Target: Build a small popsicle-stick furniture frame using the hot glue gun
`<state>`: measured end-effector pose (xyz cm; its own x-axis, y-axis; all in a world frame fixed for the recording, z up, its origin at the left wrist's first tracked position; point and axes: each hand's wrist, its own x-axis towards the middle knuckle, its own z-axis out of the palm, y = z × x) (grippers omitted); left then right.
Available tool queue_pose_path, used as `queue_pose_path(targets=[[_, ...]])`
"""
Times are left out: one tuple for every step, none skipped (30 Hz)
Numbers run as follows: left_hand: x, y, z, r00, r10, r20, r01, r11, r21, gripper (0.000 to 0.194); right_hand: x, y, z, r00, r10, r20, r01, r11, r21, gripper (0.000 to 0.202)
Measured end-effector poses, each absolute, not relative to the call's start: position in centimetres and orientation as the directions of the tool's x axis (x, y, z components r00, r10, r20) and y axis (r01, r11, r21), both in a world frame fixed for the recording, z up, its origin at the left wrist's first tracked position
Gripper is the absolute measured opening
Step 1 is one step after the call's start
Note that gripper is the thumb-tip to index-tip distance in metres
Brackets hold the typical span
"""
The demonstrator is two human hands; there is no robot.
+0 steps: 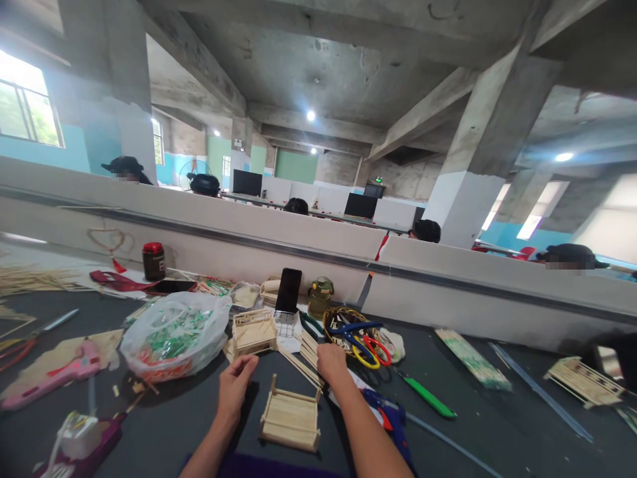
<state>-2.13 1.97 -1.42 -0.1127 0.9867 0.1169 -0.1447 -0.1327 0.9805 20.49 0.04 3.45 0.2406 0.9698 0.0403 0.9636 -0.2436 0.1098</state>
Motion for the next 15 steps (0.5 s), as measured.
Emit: queue_pose_path(targets=[[-2.1,2.0,-1.5,-0.107,0.987,0.121,-0.148,-0.136,0.980,0.050,20.6,0.0,3.6,0.244,0.968,0.056,0.965,-0.248,0.087,0.020],[-2.1,2.1,-1.7,-0.104,0.987,0.124,-0.152,-0.139,0.979,0.049,20.7,-0.1,3.7,0.248,0.966,0.076,0.966,-0.253,0.060,0.019],[-2.1,2.1,-1.8,-0.100,0.987,0.125,-0.157,-0.140,0.978,0.047,20.8,-0.2,3.8,0.254,0.962,0.098,0.966,-0.258,0.031,0.018],[-2.1,2.1,-1.8,-0.095,0.987,0.127,-0.161,-0.141,0.977,0.046,21.0,-0.3,4.0,0.260,0.958,0.120,0.965,-0.262,0.002,0.018],[-2.1,2.1,-1.9,-0.087,0.988,0.128,-0.162,-0.141,0.977,0.045,21.2,-0.5,4.2,0.267,0.953,0.144,0.964,-0.266,-0.028,0.018],[-2.1,2.1,-1.9,-0.074,0.989,0.129,-0.162,-0.140,0.977,0.044,21.4,-0.8,4.3,0.274,0.947,0.168,0.962,-0.268,-0.061,0.019],[-2.1,2.1,-1.9,-0.058,0.990,0.130,-0.160,-0.138,0.978,0.043,21.6,-1.1,4.4,0.283,0.939,0.193,0.958,-0.269,-0.096,0.020],[-2.1,2.1,-1.9,-0.040,0.991,0.129,-0.159,-0.134,0.978,0.042,21.7,-1.6,4.5,0.292,0.932,0.217,0.954,-0.269,-0.131,0.021],[-2.0,2.1,-1.9,-0.022,0.992,0.124,-0.162,-0.126,0.979,0.042,21.9,-2.2,4.6,0.299,0.925,0.235,0.951,-0.267,-0.158,0.023],[-2.0,2.1,-1.9,-0.009,0.994,0.113,-0.170,-0.113,0.979,0.041,22.0,-2.8,4.5,0.307,0.916,0.260,0.944,-0.258,-0.205,0.025],[-2.0,2.1,-1.8,0.004,0.995,0.097,-0.183,-0.095,0.979,0.041,22.0,-3.6,4.4,0.315,0.903,0.291,0.931,-0.236,-0.278,0.027],[-1.9,2.0,-1.8,0.015,0.997,0.078,-0.198,-0.073,0.977,0.041,22.0,-4.4,4.1,0.325,0.887,0.327,0.906,-0.193,-0.376,0.028],[-1.9,2.0,-1.7,0.027,0.998,0.060,-0.214,-0.053,0.975,0.041,22.0,-5.3,3.8,0.353,0.857,0.376,0.838,-0.111,-0.534,0.030],[-1.9,2.0,-1.6,0.043,0.998,0.047,-0.226,-0.037,0.974,0.042,21.9,-6.1,3.4,0.380,0.833,0.401,0.749,-0.023,-0.662,0.032],[-2.0,2.0,-1.6,0.060,0.997,0.041,-0.233,-0.026,0.972,0.042,21.8,-6.9,3.1,0.392,0.825,0.407,0.669,0.048,-0.742,0.033]])
